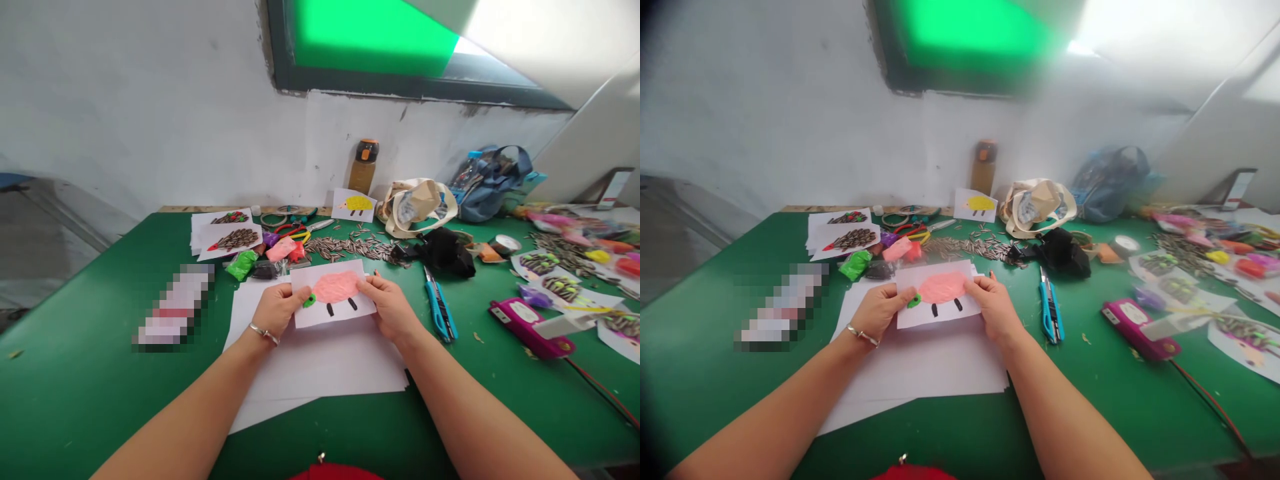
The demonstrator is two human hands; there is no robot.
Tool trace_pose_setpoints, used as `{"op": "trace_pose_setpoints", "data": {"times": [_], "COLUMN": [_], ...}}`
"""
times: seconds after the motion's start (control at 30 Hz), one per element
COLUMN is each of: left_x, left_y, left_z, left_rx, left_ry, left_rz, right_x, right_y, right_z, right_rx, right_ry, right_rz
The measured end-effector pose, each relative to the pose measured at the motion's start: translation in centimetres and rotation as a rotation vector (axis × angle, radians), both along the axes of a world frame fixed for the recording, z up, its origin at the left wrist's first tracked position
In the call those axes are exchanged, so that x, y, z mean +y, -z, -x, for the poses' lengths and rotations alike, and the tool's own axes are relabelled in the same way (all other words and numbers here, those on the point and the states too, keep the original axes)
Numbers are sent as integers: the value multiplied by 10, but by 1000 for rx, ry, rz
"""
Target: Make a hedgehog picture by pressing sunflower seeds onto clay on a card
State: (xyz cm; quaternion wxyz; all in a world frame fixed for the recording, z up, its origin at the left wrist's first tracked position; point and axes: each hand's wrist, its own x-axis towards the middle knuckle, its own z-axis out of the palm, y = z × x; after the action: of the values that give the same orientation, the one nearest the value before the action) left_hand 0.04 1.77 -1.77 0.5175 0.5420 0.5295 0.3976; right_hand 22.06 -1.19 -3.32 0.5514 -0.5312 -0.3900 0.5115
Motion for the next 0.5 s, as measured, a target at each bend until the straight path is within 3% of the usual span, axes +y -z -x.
{"op": "trace_pose_setpoints", "data": {"times": [0.5], "left_x": [0], "left_y": [2], "left_z": [0], "left_rx": [-35], "left_ry": [18], "left_rz": [46], "right_x": [1], "right_y": [-3], "right_z": [1], "right_rx": [116], "right_ry": [14], "right_rz": [30]}}
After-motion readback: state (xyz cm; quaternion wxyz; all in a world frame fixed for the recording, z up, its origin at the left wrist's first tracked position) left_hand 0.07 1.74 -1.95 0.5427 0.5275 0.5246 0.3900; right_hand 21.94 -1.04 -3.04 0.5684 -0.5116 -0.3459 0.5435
